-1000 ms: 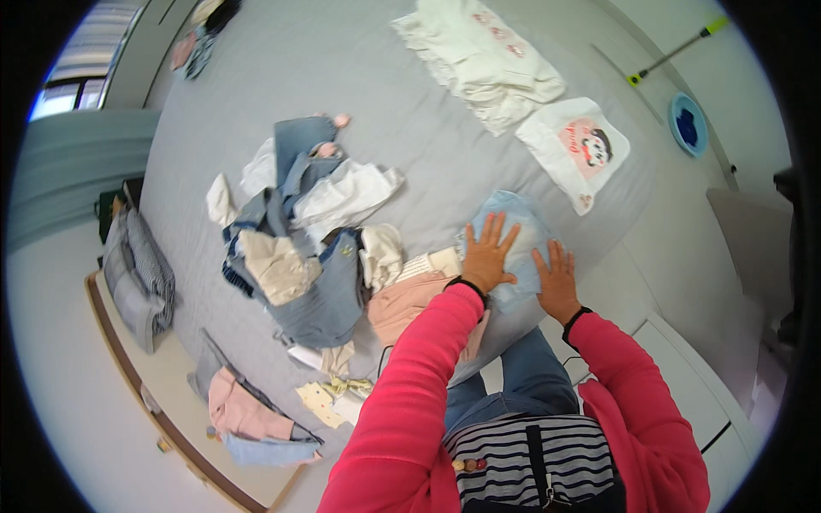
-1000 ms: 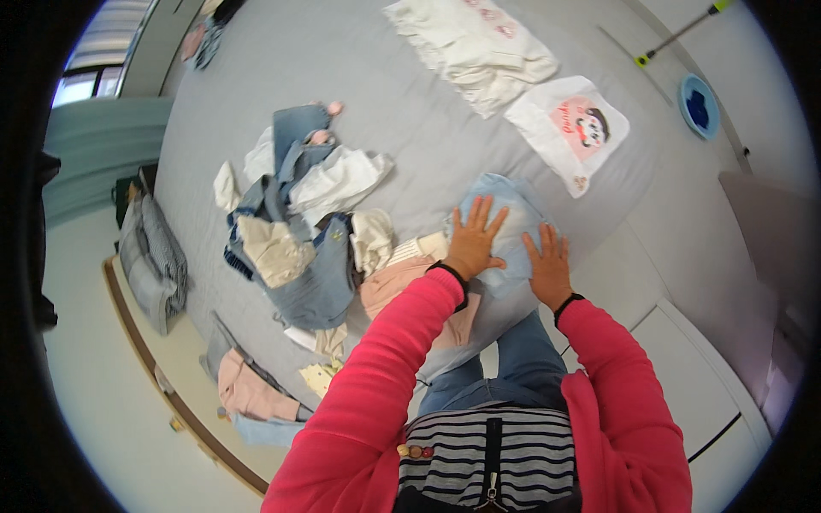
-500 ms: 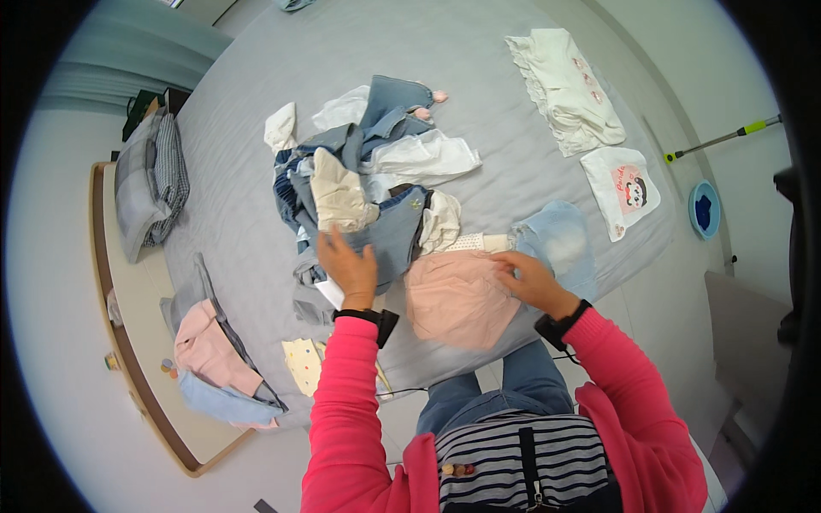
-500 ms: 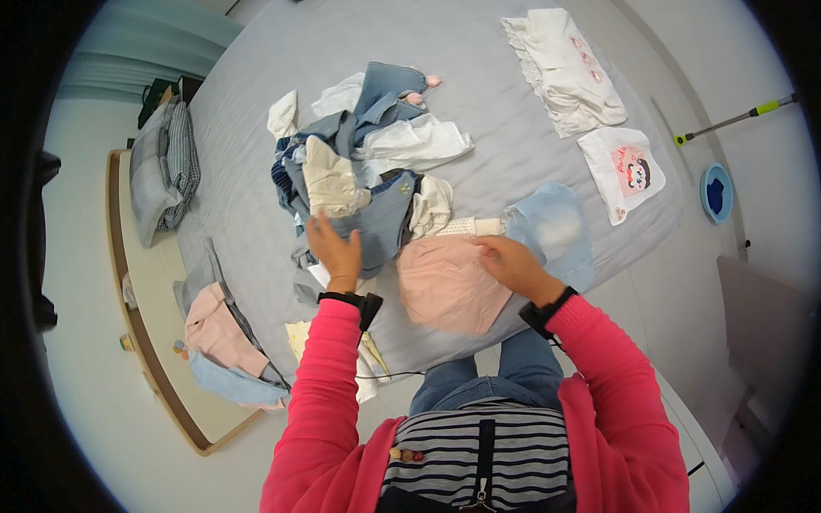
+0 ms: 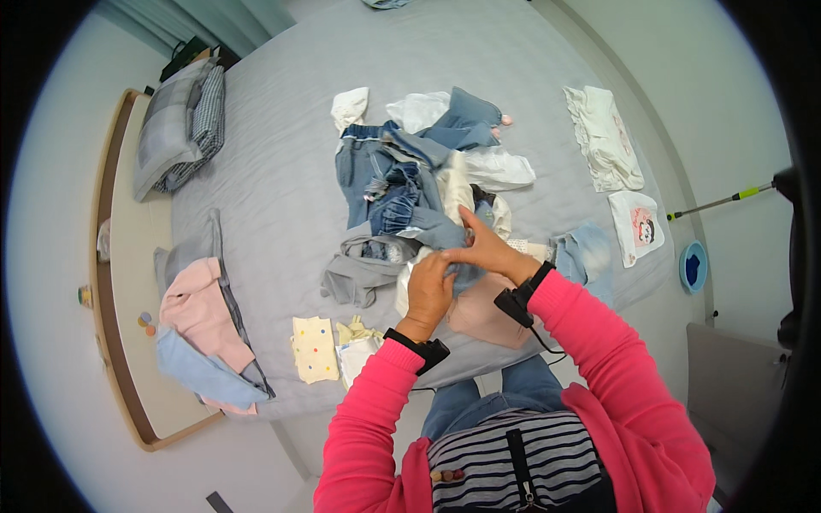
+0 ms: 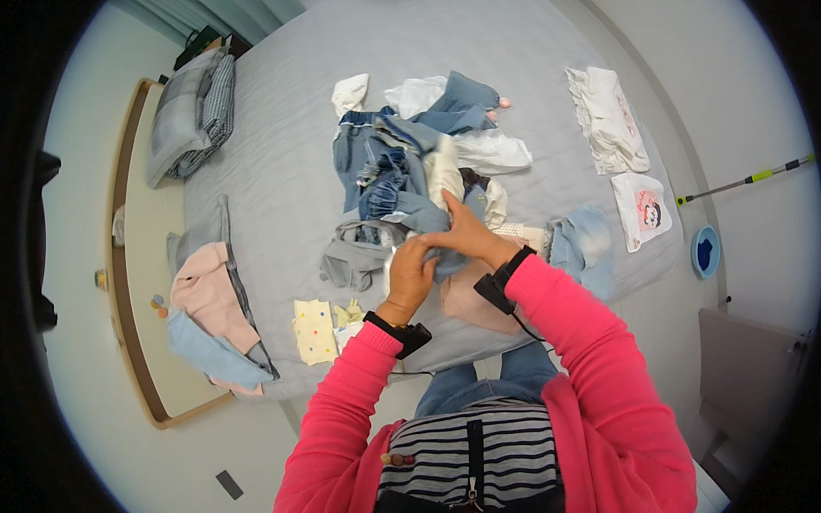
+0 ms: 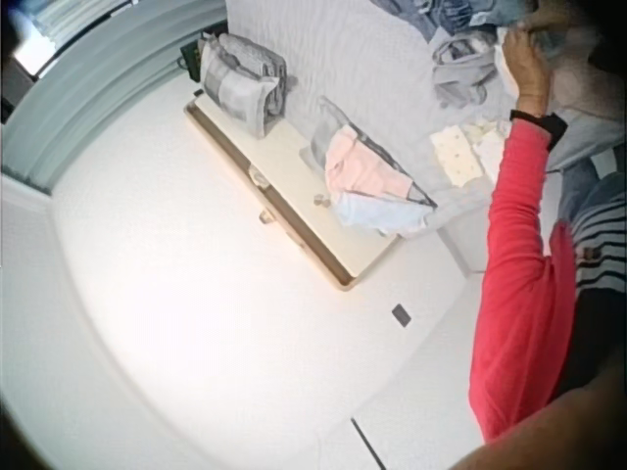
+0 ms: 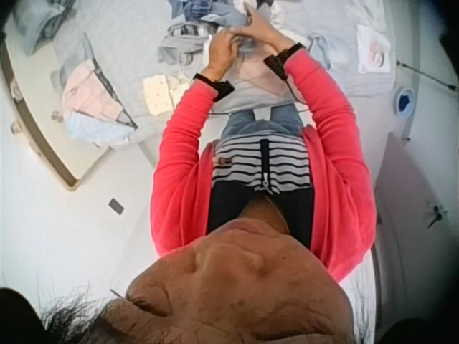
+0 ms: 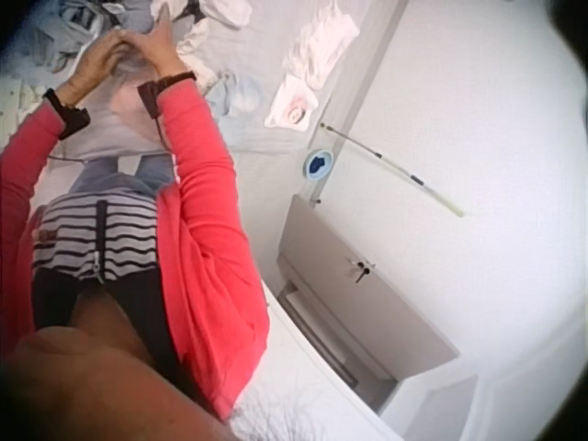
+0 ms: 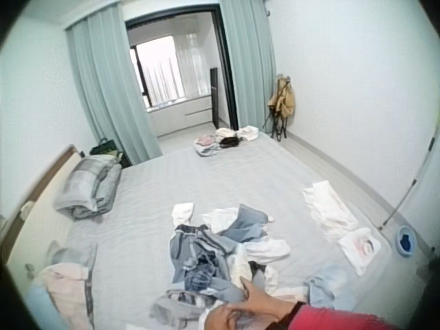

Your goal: The person folds several pieces of clothing on a bed, including a white shirt, a white top with a graphic, and a pair of denim shorts. They smooth and align each item before folding it into a neat stack.

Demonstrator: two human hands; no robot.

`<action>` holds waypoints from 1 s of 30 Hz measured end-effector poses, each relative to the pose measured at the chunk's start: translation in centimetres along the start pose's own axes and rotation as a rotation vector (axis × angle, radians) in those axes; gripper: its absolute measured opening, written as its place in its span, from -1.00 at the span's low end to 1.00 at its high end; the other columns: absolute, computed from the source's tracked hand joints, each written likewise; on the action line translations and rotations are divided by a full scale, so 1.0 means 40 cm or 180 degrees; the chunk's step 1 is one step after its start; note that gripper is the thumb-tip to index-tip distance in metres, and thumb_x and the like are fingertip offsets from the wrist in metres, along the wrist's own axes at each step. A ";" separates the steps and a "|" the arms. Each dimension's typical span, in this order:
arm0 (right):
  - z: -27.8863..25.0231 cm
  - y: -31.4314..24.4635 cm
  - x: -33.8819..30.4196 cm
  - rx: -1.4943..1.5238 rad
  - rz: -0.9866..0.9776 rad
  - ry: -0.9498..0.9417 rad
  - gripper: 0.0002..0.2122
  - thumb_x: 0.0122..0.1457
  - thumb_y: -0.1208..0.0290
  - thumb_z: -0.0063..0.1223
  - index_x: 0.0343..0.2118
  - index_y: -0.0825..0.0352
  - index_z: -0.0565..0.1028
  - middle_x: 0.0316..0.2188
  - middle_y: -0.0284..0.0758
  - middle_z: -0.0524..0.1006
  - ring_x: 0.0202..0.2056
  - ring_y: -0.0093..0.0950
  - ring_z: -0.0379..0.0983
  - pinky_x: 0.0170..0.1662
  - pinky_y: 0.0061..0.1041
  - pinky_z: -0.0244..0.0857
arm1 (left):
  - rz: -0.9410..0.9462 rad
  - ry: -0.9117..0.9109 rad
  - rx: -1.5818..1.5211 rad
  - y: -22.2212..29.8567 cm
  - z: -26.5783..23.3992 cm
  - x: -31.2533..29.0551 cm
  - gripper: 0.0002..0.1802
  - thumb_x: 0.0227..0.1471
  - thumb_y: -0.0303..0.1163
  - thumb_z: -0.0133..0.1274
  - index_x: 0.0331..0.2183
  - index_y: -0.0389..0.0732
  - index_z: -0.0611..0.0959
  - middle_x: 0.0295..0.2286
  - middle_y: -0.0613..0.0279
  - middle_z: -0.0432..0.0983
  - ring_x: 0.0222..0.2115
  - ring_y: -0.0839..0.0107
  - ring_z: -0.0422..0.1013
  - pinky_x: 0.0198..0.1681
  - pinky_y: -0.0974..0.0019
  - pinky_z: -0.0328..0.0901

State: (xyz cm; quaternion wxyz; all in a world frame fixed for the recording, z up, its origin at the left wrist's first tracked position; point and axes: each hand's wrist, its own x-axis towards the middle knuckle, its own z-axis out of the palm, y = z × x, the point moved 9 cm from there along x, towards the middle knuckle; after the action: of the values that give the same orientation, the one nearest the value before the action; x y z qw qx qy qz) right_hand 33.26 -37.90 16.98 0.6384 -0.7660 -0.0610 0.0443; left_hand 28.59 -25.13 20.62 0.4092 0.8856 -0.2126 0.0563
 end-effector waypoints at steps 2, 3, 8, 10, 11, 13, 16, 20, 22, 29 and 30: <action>0.034 0.108 -0.014 -0.0084 0.1321 -0.0445 -0.30 -0.16 0.30 0.25 0.09 0.41 0.25 -0.32 -0.23 0.47 -0.32 -0.51 0.39 -0.28 -0.57 0.28 | -0.0036 -0.0466 -0.0239 0.008 0.008 -0.050 -0.69 -0.17 -0.49 0.11 -0.26 -0.23 0.50 -0.32 0.03 0.45 -0.26 0.01 0.36 -0.21 0.15 0.26; 0.040 0.160 -0.041 -0.0241 0.2039 -0.0557 -0.35 -0.15 0.35 0.22 0.06 0.42 0.29 -0.35 -0.24 0.49 -0.37 -0.52 0.41 -0.32 -0.58 0.29 | -0.0094 -0.0711 -0.0348 -0.004 0.016 -0.069 -0.68 -0.14 -0.48 0.11 -0.24 -0.24 0.50 -0.30 0.02 0.45 -0.24 0.00 0.36 -0.19 0.17 0.27; 0.098 0.107 -0.082 -0.0078 0.1611 -0.0908 -0.68 -0.10 0.49 0.08 -0.20 0.43 0.51 -0.47 -0.31 0.52 -0.51 -0.59 0.40 -0.43 -0.63 0.27 | -0.2000 0.0335 -0.1181 -0.250 -0.081 -0.111 -0.56 -0.02 -0.15 0.11 -0.15 -0.22 0.47 -0.19 0.10 0.46 -0.21 0.19 0.42 -0.14 0.23 0.30; 0.108 0.052 -0.099 0.0019 0.1473 -0.1056 -0.75 -0.07 0.53 0.00 -0.28 0.41 0.53 -0.49 -0.31 0.50 -0.44 -0.52 0.42 -0.35 -0.57 0.29 | -0.3660 0.0615 -0.2585 -0.371 -0.053 -0.164 -0.51 0.01 -0.03 0.07 -0.13 -0.19 0.47 -0.15 0.13 0.45 -0.21 0.25 0.43 -0.15 0.25 0.33; 0.112 0.002 -0.096 -0.0239 0.1020 -0.1118 -0.77 -0.08 0.54 -0.01 -0.31 0.40 0.53 -0.48 -0.31 0.50 -0.41 -0.48 0.42 -0.33 -0.55 0.29 | -0.3737 0.0423 -0.3452 -0.373 -0.024 -0.156 -0.50 0.03 -0.01 0.03 -0.13 -0.19 0.48 -0.16 0.14 0.46 -0.21 0.26 0.43 -0.16 0.25 0.34; 0.121 -0.121 -0.104 -0.0358 -0.0208 -0.1261 -0.80 -0.11 0.55 -0.04 -0.37 0.39 0.52 -0.48 -0.29 0.49 -0.36 -0.41 0.42 -0.28 -0.50 0.28 | -0.3832 0.0025 -0.5111 -0.342 0.022 -0.125 -0.49 0.08 0.04 -0.05 -0.13 -0.20 0.48 -0.18 0.16 0.47 -0.22 0.28 0.44 -0.19 0.26 0.37; 0.102 -0.197 -0.112 -0.0972 -0.0854 -0.1283 -0.82 -0.16 0.61 -0.07 -0.43 0.38 0.51 -0.45 -0.20 0.46 -0.33 -0.28 0.40 -0.25 -0.44 0.28 | -0.3415 0.0511 -0.5204 -0.318 -0.007 -0.048 -0.64 0.10 -0.20 -0.08 -0.15 -0.23 0.48 -0.22 0.14 0.48 -0.26 0.28 0.45 -0.21 0.21 0.39; 0.004 -0.252 -0.055 -0.0813 -0.0530 -0.0585 -0.80 -0.14 0.62 -0.03 -0.38 0.35 0.52 -0.39 -0.25 0.45 -0.34 -0.37 0.36 -0.22 -0.49 0.26 | -0.1872 0.0869 -0.4658 -0.167 -0.251 0.127 -0.63 -0.05 -0.54 -0.06 -0.11 -0.29 0.45 -0.27 0.21 0.47 -0.29 0.39 0.41 -0.18 0.34 0.32; -0.046 -0.313 -0.025 -0.0641 -0.0501 -0.0205 -0.75 -0.09 0.60 0.02 -0.27 0.33 0.49 -0.33 -0.33 0.42 -0.31 -0.48 0.31 -0.19 -0.54 0.23 | -0.0431 0.0795 -0.4408 0.003 -0.412 0.201 -0.59 -0.08 -0.64 -0.08 -0.10 -0.27 0.42 -0.28 0.24 0.45 -0.30 0.47 0.39 -0.18 0.42 0.30; -0.082 -0.505 -0.014 0.1597 -0.0356 0.0004 -0.50 0.10 0.20 0.08 0.01 0.43 0.29 -0.15 -0.38 0.38 -0.13 -0.59 0.27 -0.04 -0.59 0.16 | -0.0603 -0.0168 -0.3422 0.279 -0.416 0.135 -0.47 -0.19 -0.62 -0.02 -0.10 -0.14 0.27 -0.29 0.28 0.31 -0.23 0.50 0.27 -0.14 0.46 0.19; -0.078 -0.493 -0.021 0.1751 -0.0090 0.0037 -0.51 0.09 0.19 0.09 -0.01 0.42 0.30 -0.16 -0.38 0.39 -0.13 -0.59 0.28 -0.03 -0.59 0.17 | -0.0679 -0.0336 -0.3446 0.288 -0.368 0.099 -0.38 -0.22 -0.62 0.04 -0.07 -0.12 0.23 -0.25 0.26 0.29 -0.20 0.47 0.26 -0.09 0.42 0.17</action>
State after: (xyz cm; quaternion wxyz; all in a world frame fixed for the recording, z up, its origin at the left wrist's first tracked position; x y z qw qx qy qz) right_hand 32.17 -37.56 36.94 0.8234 -0.5631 -0.0537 0.0459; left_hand 28.41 -22.04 39.46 0.7981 0.5670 -0.1405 -0.1473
